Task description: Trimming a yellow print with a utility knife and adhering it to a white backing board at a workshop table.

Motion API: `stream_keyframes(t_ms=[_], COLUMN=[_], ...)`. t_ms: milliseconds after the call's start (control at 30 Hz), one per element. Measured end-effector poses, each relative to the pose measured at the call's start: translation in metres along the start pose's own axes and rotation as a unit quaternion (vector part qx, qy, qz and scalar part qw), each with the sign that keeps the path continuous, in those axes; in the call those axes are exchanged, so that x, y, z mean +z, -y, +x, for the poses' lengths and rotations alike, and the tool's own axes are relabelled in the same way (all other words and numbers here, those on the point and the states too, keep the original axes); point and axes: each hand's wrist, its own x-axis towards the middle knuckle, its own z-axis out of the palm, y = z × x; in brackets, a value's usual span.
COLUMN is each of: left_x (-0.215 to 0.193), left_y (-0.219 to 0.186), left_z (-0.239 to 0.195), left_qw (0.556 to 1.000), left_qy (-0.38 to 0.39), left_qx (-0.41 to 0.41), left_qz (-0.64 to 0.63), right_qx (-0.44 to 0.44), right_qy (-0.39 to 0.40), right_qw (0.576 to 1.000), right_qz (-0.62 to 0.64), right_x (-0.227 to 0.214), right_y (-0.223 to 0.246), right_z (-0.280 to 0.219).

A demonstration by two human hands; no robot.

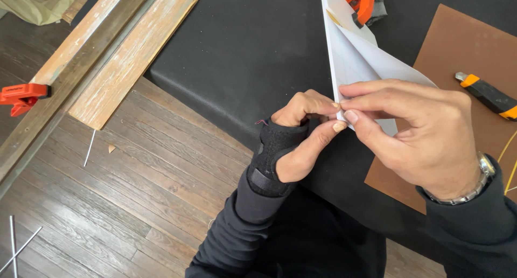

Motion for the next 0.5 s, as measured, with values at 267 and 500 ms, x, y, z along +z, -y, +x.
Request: stream_keyframes(t_ms=[267, 500], left_x=[0.0002, -0.0004], left_y=[0.0000, -0.0014], left_z=[-0.0006, -0.0011], left_qw=[1.000, 1.000], left_qy=[0.001, 0.003], left_qx=[-0.004, -0.002], left_qz=[-0.002, 0.013], right_qx=[-0.007, 0.002], right_qy=[0.006, 0.002], right_qw=[1.000, 1.000], right_qz=[-0.007, -0.024], right_x=[0.0010, 0.0016], right_y=[-0.0045, 0.0010], right_z=[-0.0015, -0.0004])
